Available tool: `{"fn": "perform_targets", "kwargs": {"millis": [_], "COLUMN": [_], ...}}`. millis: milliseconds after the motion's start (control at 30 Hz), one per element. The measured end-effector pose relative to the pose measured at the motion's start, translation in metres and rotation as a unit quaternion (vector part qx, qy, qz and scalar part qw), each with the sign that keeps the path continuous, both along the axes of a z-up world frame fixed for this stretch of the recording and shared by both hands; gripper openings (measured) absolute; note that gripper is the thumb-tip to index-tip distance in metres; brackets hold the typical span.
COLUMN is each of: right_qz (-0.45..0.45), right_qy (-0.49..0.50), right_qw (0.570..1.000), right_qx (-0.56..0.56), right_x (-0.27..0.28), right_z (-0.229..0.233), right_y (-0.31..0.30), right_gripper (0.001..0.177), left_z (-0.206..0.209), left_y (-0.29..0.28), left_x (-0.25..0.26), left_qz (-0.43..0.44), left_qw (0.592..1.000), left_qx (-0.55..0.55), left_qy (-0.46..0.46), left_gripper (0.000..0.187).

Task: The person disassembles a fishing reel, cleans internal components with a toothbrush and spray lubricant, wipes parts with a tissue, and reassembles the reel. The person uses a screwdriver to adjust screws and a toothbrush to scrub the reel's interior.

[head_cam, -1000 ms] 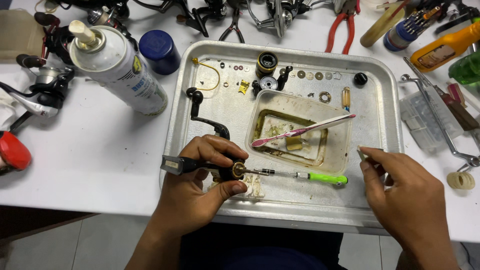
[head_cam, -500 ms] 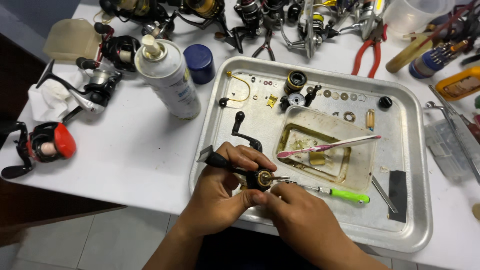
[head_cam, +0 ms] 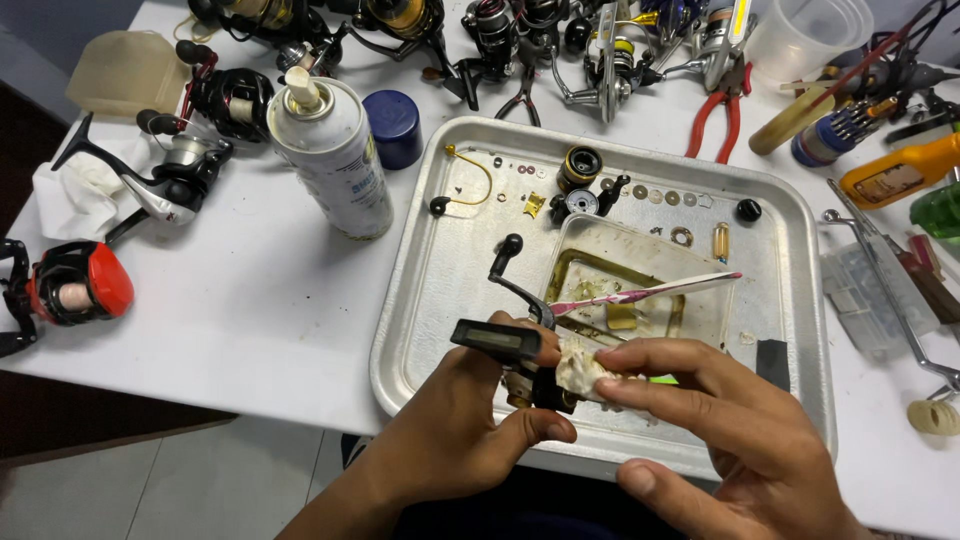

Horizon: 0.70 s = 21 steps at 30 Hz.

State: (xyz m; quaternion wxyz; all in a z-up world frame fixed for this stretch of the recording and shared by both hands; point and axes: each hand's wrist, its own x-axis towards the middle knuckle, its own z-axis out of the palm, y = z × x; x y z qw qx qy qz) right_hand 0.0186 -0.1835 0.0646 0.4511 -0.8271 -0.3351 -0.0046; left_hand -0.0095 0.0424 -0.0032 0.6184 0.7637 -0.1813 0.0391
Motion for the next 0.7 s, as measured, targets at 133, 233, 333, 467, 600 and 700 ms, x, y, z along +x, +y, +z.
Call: {"fn": "perform_targets", "kwargs": {"millis": [133, 233, 333, 467, 600, 700], "right_qz": [0.055, 0.096, 0.120, 0.075, -0.107, -0.223], "right_qy": [-0.042, -0.123, -0.146, -0.152, 0.047, 0.219], "right_qw": [0.998, 0.987, 0.980, 0.983, 0.993, 0.946], "right_qx": [0.001, -0.038, -0.053, -0.068, 0.015, 0.090], "right_x": [0.005, 0.008, 0.010, 0.012, 0.009, 0.009], "right_z": [0.004, 0.004, 0.006, -0.012, -0.026, -0.031], "right_y": [0.006, 0.006, 0.005, -0.002, 0.000, 0.001], "right_gripper": [0.011, 0.010, 0.013, 0.009, 0.012, 0.012], "left_z": [0.010, 0.005, 0.010, 0.009, 0.008, 0.014], "left_y": [-0.004, -0.009, -0.011, -0.023, -0.031, -0.034], "left_x": [-0.003, -0.006, -0.004, -0.003, -0.003, -0.002], "left_qz": [-0.043, -0.027, -0.034, -0.015, 0.028, 0.056], "left_qw": [0.997, 0.997, 0.995, 0.999, 0.985, 0.980], "left_qx": [0.057, 0.072, 0.078, 0.027, 0.041, 0.062], "left_qy": [0.027, 0.019, 0.055, -0.032, -0.165, -0.182], "left_gripper": [0.042, 0.032, 0.045, 0.045, 0.031, 0.017]}}
